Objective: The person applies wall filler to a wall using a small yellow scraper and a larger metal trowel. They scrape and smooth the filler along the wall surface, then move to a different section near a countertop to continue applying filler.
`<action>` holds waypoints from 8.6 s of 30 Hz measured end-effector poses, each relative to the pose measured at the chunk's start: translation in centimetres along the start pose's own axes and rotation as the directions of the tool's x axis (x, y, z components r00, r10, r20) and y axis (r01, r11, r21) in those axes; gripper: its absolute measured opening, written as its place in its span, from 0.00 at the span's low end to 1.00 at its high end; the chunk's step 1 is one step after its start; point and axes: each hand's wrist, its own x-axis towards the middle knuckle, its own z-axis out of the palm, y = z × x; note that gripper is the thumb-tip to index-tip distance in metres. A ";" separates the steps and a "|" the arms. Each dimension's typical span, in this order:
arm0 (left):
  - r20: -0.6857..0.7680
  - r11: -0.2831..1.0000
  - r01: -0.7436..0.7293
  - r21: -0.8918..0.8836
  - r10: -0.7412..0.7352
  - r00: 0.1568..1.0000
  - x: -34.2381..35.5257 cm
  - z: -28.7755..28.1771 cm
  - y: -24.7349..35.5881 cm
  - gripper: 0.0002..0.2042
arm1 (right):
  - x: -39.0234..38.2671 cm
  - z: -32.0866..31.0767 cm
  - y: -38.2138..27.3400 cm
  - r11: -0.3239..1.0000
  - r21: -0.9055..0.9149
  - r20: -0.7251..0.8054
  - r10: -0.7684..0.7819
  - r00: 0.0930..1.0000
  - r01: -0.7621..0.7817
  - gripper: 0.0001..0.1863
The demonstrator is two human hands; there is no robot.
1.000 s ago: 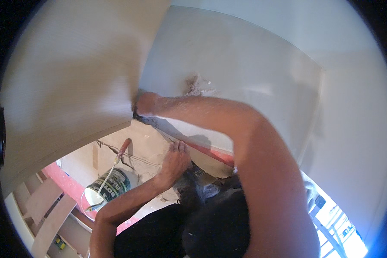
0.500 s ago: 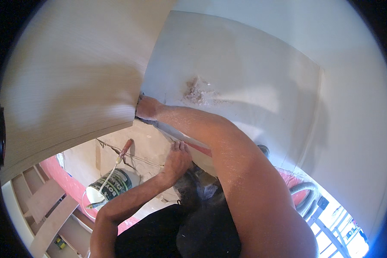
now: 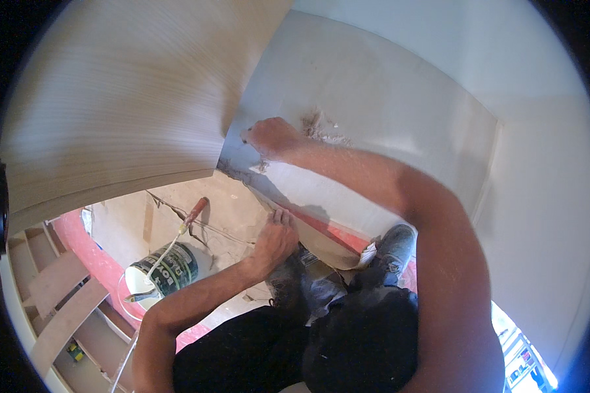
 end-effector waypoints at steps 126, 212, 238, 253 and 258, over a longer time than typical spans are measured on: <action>0.059 0.997 -0.032 -0.066 0.035 0.998 -1.4 -2.5 0.3 0.12 | -1.9 5.6 -4.5 0.989 0.104 -0.400 0.134 0.907 -0.100 0.14; 0.139 0.984 -0.004 -0.178 0.029 0.990 3.9 -1.0 1.1 0.07 | -3.2 0.9 8.3 0.784 -0.420 0.123 -0.449 0.885 0.456 0.08; 0.295 0.998 -0.004 -0.065 0.023 0.955 6.8 -1.0 2.1 0.08 | -9.7 -2.3 10.7 0.959 -0.279 -0.172 -0.094 0.980 0.043 0.11; -0.262 0.944 -0.329 0.001 0.318 0.911 3.1 -1.4 3.2 0.17 | -11.5 -3.6 12.4 0.939 -0.308 -0.184 -0.217 0.959 0.153 0.08; -0.218 0.750 -0.526 -0.402 0.479 0.850 1.1 -3.7 3.5 0.18 | -16.6 -3.1 6.3 0.922 0.186 -0.079 0.358 0.930 -0.339 0.17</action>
